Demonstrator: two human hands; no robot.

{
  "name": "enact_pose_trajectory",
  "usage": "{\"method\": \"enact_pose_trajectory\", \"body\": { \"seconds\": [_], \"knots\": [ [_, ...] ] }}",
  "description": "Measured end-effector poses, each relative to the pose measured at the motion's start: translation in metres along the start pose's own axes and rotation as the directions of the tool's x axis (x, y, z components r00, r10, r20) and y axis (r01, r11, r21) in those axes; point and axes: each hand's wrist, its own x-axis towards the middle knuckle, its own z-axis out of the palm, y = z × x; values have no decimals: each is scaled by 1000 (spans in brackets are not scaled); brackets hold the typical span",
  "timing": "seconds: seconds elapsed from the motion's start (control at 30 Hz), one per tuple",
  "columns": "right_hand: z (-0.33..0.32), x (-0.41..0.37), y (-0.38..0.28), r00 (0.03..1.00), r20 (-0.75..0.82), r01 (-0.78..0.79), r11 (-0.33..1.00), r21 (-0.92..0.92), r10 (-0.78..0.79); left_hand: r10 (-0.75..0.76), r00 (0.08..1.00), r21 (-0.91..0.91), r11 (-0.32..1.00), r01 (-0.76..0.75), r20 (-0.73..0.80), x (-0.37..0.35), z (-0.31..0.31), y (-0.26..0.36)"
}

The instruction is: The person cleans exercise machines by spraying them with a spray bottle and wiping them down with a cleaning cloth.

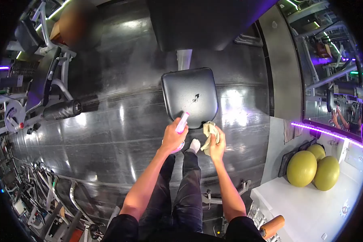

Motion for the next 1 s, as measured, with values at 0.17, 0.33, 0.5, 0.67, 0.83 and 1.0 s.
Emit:
{"method": "enact_pose_trajectory", "body": {
  "seconds": [0.17, 0.33, 0.5, 0.67, 0.83, 1.0],
  "knots": [
    [25, 16, -31, 948, 1, 305, 912, -275, -317, -166, 985, -191, 967, 172, 47, -37, -10, 7],
    [56, 134, -26, 649, 534, 740, 612, -280, -541, -131, 990, -214, 967, 139, 53, -64, -27, -10],
    [94, 146, -47, 907, 183, 421, 832, -362, -379, -126, 992, -158, 979, 129, 25, -69, -47, -21],
    [65, 116, -13, 371, 778, 894, 422, -151, -507, -198, 980, -169, 965, 201, 36, -68, -63, -36],
    [94, 188, -42, 883, 139, 467, 807, -361, -449, -176, 984, -112, 979, 172, -23, -59, -70, -27],
    [149, 149, -40, 699, 508, 654, 739, -166, -504, -182, 982, -139, 975, 174, -45, -60, -66, -25]
  ]
}}
